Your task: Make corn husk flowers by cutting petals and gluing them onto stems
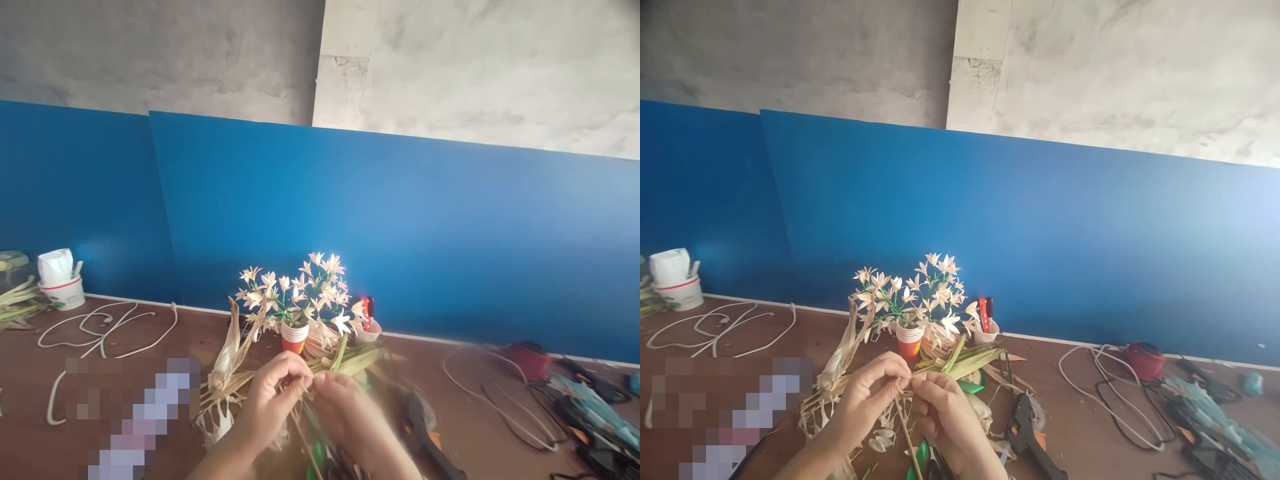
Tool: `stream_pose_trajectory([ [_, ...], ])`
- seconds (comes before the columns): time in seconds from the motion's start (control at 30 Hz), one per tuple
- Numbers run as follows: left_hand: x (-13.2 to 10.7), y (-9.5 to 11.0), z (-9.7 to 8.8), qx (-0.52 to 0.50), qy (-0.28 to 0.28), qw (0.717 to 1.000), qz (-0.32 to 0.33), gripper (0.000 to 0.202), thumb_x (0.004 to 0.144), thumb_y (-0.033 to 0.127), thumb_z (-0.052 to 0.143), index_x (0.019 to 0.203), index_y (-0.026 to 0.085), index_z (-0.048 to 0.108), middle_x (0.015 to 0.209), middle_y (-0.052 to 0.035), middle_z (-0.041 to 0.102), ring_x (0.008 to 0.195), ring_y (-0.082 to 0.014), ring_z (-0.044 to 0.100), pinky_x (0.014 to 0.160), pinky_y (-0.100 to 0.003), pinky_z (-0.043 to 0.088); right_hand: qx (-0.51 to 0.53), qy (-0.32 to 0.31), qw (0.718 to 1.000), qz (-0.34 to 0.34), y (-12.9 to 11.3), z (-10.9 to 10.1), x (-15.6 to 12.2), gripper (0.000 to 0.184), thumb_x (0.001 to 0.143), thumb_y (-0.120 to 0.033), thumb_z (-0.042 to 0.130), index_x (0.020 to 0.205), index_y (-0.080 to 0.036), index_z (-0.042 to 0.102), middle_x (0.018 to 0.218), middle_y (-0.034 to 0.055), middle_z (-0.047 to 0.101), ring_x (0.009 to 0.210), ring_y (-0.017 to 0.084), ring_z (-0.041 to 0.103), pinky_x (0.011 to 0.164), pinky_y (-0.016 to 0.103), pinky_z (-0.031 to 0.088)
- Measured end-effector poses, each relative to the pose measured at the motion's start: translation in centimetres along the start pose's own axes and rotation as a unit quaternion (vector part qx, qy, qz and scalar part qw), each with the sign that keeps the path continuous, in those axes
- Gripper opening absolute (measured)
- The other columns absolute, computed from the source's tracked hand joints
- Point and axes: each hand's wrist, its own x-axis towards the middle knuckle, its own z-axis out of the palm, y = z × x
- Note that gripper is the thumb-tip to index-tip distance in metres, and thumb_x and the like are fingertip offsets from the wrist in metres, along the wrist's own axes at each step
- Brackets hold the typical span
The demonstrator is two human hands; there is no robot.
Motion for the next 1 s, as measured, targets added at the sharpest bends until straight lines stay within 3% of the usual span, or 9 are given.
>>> stream_pose_trajectory([
  [0.17, 0.5, 0.2, 0.1, -0.173, 0.114, 0.965, -0.161, 0.026, 0.072, 0.042, 0.072, 0.075, 0.017, 0.065, 0.064, -0.0008, 0.066, 0.062, -0.0151, 0.057, 0.060, -0.024, 0.043, -0.106, 0.067, 0.991, -0.036, -0.4, -0.1, 0.1, 0.040, 0.063, -0.050, 0.077, 0.073, -0.016, 0.059, 0.043, -0.0116, 0.035, 0.036, 0.002, 0.022, 0.036, 0.019, 0.010],
  [0.3, 0.9, 0.5, -0.2, -0.225, 0.158, 0.947, -0.167, 0.027, 0.066, 0.039, 0.077, 0.072, 0.015, 0.066, 0.074, -0.0030, 0.069, 0.062, -0.0124, 0.057, 0.056, -0.022, 0.041, -0.152, 0.116, 0.978, -0.078, -0.2, -1.0, 0.6, 0.043, 0.061, -0.055, 0.076, 0.066, -0.017, 0.056, 0.042, -0.0110, 0.034, 0.038, 0.003, 0.023, 0.038, 0.019, 0.013],
  [0.47, 0.9, 0.3, -0.7, -0.182, 0.164, 0.956, -0.161, 0.027, 0.070, 0.041, 0.074, 0.073, 0.015, 0.066, 0.065, -0.0013, 0.064, 0.059, -0.0130, 0.055, 0.054, -0.022, 0.040, -0.191, 0.165, 0.962, -0.106, 0.0, -2.0, 1.2, 0.041, 0.062, -0.055, 0.073, 0.063, -0.018, 0.056, 0.040, -0.0114, 0.029, 0.037, 0.004, 0.021, 0.039, 0.021, 0.011],
  [0.57, 0.7, 0.4, -1.3, -0.034, 0.219, 0.971, -0.093, 0.026, 0.074, 0.039, 0.070, 0.089, 0.018, 0.065, 0.084, -0.0047, 0.068, 0.068, -0.0165, 0.058, 0.059, -0.026, 0.044, -0.243, 0.186, 0.940, -0.150, -0.5, -2.0, 1.1, 0.034, 0.067, -0.048, 0.070, 0.062, -0.017, 0.058, 0.045, -0.0087, 0.034, 0.041, 0.006, 0.027, 0.042, 0.021, 0.015],
  [0.67, 0.4, 0.9, -1.9, 0.174, 0.290, 0.937, 0.088, 0.034, 0.077, 0.031, 0.070, 0.109, 0.023, 0.060, 0.111, -0.0072, 0.065, 0.097, -0.0234, 0.059, 0.084, -0.035, 0.045, -0.311, 0.186, 0.916, -0.170, -1.0, -1.6, 0.5, 0.026, 0.072, -0.039, 0.065, 0.063, -0.016, 0.058, 0.051, -0.0054, 0.043, 0.047, 0.008, 0.034, 0.046, 0.022, 0.022],
  [0.73, 0.3, 1.3, -2.0, 0.275, 0.178, 0.927, 0.181, 0.030, 0.080, 0.027, 0.067, 0.109, 0.026, 0.063, 0.110, -0.0057, 0.067, 0.106, -0.0253, 0.056, 0.093, -0.040, 0.041, -0.356, 0.163, 0.905, -0.166, -1.1, -1.1, 0.0, 0.023, 0.076, -0.035, 0.061, 0.064, -0.016, 0.057, 0.053, -0.0048, 0.044, 0.049, 0.009, 0.037, 0.048, 0.023, 0.025],
  [0.83, 0.2, 1.6, -1.8, 0.346, -0.023, 0.924, 0.159, 0.014, 0.083, 0.022, 0.066, 0.096, 0.025, 0.069, 0.091, -0.0016, 0.071, 0.090, -0.0220, 0.060, 0.084, -0.038, 0.042, -0.390, 0.125, 0.897, -0.169, -1.1, -0.5, -0.5, 0.021, 0.080, -0.031, 0.055, 0.066, -0.016, 0.057, 0.054, -0.0047, 0.044, 0.052, 0.010, 0.037, 0.050, 0.023, 0.027],
  [0.9, 0.2, 1.6, -1.6, 0.360, -0.077, 0.923, 0.116, 0.008, 0.085, 0.021, 0.064, 0.089, 0.024, 0.071, 0.082, -0.0010, 0.070, 0.082, -0.0207, 0.060, 0.079, -0.036, 0.041, -0.391, 0.113, 0.897, -0.171, -1.0, -0.2, -0.7, 0.021, 0.081, -0.030, 0.054, 0.067, -0.015, 0.057, 0.056, -0.0043, 0.044, 0.052, 0.010, 0.037, 0.050, 0.023, 0.027],
  [1.0, 0.3, 1.8, -1.6, 0.350, -0.100, 0.929, 0.065, 0.008, 0.086, 0.022, 0.063, 0.086, 0.022, 0.071, 0.082, -0.0022, 0.069, 0.084, -0.0212, 0.059, 0.080, -0.035, 0.040, -0.387, 0.111, 0.898, -0.175, -1.1, -0.1, -0.8, 0.021, 0.081, -0.032, 0.055, 0.069, -0.015, 0.059, 0.057, -0.0041, 0.045, 0.053, 0.010, 0.037, 0.050, 0.022, 0.027],
])
